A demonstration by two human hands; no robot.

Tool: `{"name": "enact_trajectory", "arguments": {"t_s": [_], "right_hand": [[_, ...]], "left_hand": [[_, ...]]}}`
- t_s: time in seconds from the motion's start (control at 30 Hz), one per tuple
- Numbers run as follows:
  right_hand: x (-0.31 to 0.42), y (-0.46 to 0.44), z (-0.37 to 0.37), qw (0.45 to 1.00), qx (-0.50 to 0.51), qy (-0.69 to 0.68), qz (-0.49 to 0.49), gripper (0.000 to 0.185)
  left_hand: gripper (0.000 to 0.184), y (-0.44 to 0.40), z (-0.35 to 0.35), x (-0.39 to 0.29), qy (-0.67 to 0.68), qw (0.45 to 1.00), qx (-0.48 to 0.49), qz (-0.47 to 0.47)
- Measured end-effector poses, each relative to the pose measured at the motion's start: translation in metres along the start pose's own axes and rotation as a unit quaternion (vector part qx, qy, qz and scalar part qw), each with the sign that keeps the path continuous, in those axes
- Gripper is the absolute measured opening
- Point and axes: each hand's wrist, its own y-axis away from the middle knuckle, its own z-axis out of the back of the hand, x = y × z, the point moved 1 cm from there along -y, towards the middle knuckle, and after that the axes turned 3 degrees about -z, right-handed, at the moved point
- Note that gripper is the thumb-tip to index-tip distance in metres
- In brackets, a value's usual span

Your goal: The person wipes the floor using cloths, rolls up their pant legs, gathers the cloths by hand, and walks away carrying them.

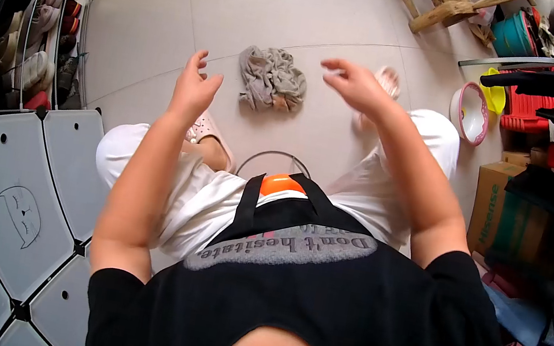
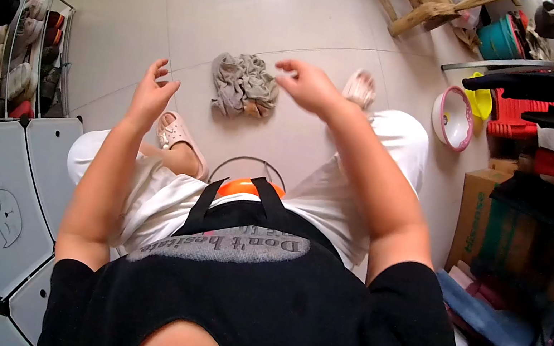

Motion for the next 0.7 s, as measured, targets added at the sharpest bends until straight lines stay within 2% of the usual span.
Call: {"name": "enact_trajectory", "arguments": {"t_s": [0.07,0.1,0.13,0.17,0.2,0.23,0.3,0.33,0.43,0.5,0.57,0.63,0.7], "right_hand": [[-0.007,-0.032,-0.002,0.988,-0.045,-0.085,-0.117,0.040],[-0.020,-0.043,-0.012,0.994,-0.038,-0.008,-0.102,0.042],[-0.041,-0.059,-0.026,0.993,-0.034,0.069,-0.088,0.044],[-0.058,-0.067,-0.046,0.988,-0.009,0.101,-0.115,0.047],[-0.079,-0.078,-0.067,0.992,0.018,0.094,-0.088,0.056],[-0.104,-0.086,-0.095,0.991,0.026,0.071,-0.106,0.066],[-0.114,-0.081,-0.131,0.986,-0.001,0.095,-0.136,0.070],[-0.114,-0.082,-0.135,0.978,0.073,0.109,-0.160,0.076],[-0.119,-0.093,-0.149,0.971,0.107,0.143,-0.157,0.081],[-0.127,-0.108,-0.158,0.971,0.128,0.131,-0.152,0.084],[-0.136,-0.122,-0.167,0.972,0.110,0.164,-0.131,0.087],[-0.139,-0.136,-0.171,0.969,0.135,0.158,-0.134,0.090],[-0.147,-0.147,-0.168,0.967,0.138,0.164,-0.141,0.090]], "left_hand": [[0.064,-0.019,-0.009,0.003,-0.112,0.993,0.042,0.005],[0.064,-0.027,-0.017,0.009,-0.113,0.992,0.048,-0.001],[0.069,-0.034,-0.030,0.023,-0.207,0.976,0.074,-0.011],[0.075,-0.043,-0.045,0.036,-0.297,0.950,0.096,-0.025],[0.081,-0.051,-0.060,0.050,-0.301,0.946,0.122,-0.011],[0.088,-0.056,-0.072,0.067,-0.308,0.940,0.149,0.006],[0.099,-0.065,-0.096,0.101,-0.331,0.923,0.190,0.045],[0.099,-0.068,-0.106,0.106,-0.332,0.922,0.195,0.043],[0.108,-0.071,-0.134,0.126,-0.348,0.901,0.222,0.132],[0.114,-0.078,-0.149,0.139,-0.325,0.916,0.210,0.102],[0.116,-0.085,-0.160,0.136,-0.315,0.917,0.203,0.133],[0.118,-0.094,-0.161,0.149,-0.301,0.922,0.193,0.150],[0.120,-0.105,-0.170,0.172,-0.280,0.933,0.202,0.102]]}}
